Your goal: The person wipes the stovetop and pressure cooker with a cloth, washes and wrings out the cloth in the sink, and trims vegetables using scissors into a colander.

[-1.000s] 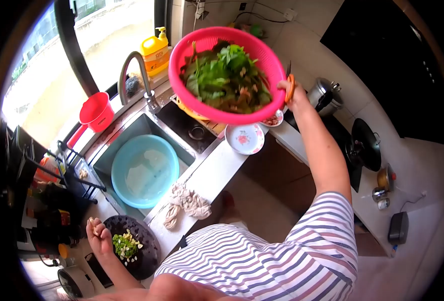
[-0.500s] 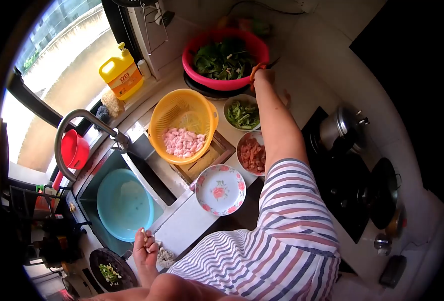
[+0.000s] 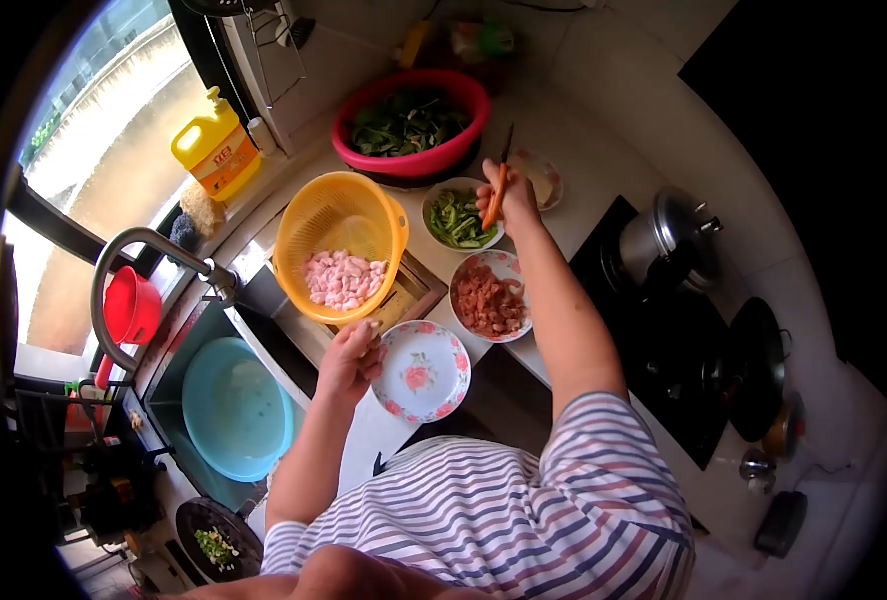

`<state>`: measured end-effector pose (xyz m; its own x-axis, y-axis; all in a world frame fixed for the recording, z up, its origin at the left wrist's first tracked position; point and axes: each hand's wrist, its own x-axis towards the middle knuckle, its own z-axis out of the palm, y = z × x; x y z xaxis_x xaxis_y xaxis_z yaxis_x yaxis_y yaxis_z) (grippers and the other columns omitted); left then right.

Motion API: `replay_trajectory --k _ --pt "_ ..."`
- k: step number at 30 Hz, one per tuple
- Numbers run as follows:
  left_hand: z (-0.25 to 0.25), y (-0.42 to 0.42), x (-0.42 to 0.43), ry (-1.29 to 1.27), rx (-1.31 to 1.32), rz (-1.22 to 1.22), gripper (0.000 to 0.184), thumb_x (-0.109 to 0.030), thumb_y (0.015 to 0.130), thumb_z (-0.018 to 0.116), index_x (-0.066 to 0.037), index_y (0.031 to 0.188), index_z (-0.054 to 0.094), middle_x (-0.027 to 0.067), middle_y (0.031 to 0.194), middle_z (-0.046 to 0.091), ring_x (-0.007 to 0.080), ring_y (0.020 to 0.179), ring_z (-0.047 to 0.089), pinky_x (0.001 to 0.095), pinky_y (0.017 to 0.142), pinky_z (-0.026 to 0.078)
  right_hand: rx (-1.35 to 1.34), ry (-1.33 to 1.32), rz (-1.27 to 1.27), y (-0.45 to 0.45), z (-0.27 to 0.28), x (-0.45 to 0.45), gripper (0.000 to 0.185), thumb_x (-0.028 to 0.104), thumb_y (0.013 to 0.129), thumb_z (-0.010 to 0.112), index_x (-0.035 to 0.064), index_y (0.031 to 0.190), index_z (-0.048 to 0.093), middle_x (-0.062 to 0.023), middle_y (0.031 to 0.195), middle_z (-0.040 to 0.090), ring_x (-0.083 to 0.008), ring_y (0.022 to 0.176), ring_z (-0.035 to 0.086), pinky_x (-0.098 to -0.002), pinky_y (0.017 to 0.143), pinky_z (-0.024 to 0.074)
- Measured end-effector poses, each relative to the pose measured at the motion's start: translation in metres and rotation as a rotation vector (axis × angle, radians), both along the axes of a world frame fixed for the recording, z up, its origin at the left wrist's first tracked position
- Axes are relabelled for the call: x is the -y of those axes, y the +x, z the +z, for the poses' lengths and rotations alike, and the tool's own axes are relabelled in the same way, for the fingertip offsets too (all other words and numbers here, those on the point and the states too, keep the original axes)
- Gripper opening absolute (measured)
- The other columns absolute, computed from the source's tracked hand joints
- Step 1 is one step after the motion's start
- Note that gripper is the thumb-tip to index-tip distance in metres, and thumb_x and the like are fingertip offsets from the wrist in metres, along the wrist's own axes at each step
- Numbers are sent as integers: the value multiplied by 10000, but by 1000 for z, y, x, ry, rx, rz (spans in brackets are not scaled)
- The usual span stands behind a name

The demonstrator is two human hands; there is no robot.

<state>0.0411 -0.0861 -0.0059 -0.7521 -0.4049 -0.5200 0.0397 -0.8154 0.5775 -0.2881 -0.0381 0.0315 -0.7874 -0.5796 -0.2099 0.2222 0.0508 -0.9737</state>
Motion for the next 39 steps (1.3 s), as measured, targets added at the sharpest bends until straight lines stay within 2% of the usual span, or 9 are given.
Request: replay_trajectory --k 2,5,7,10,15,18,20,23,39 --pt "-5 -35 7 31 -74 -34 134 -230 839 602 -115 879 546 -52 669 440 47 499 331 189 414 261 -38 67 191 39 3 -39 353 360 825 603 42 939 502 -53 667 542 -122 488 537 -257 405 444" --pt "-15 -85 11 -28 -144 -112 125 -214 836 604 -118 823 525 -38 652 445 49 494 338 197 411 264 -127 212 250 91 13 -85 303 207 856 564 14 1071 471 -53 691 551 -93 515 525 -218 484 443" --pt "-36 -112 16 21 -292 -196 118 -192 846 585 -100 826 514 0 668 506 56 494 345 202 416 274 -155 341 292 99 -9 -110 352 229 820 606 10 1068 486 -95 744 580 -156 560 558 -274 520 469" --pt "-20 -131 3 86 -211 -86 101 -158 869 534 -88 804 503 61 757 586 53 469 327 194 403 257 -526 621 428 118 16 -116 477 265 775 642 -25 1117 482 -175 882 612 -282 884 595 -344 789 453" --pt "-25 -161 -6 11 -210 -30 98 -140 874 521 -46 849 519 101 782 603 83 489 382 202 414 286 -754 723 502 83 -4 -99 405 286 795 591 21 1082 485 -237 983 579 -391 922 552 -426 771 451" --pt "-26 -179 -7 -53 -261 -12 79 -102 868 501 -32 833 514 94 749 585 84 478 381 200 405 286 -852 625 521 62 -14 -88 373 278 802 567 38 1077 489 -232 992 567 -394 931 540 -433 786 443" --pt "-22 -190 -8 -187 -125 86 65 -56 843 478 -18 802 512 72 701 555 80 468 372 198 396 283 -873 795 557 48 -14 -79 346 274 805 548 41 1054 493 -228 984 557 -393 930 533 -437 798 436" --pt "-16 -196 -3 -235 -61 109 65 -29 814 463 -12 772 510 59 665 527 79 464 367 201 394 287 -907 713 592 35 -21 -68 324 278 806 538 43 1025 497 -220 950 558 -392 904 538 -445 791 434" --pt "-62 -224 28 -169 -5 -39 34 -80 833 505 -53 844 489 66 719 572 69 477 360 208 418 287 -860 843 678 8 -39 -45 168 148 788 532 27 904 523 -204 821 608 -370 812 588 -446 714 458"
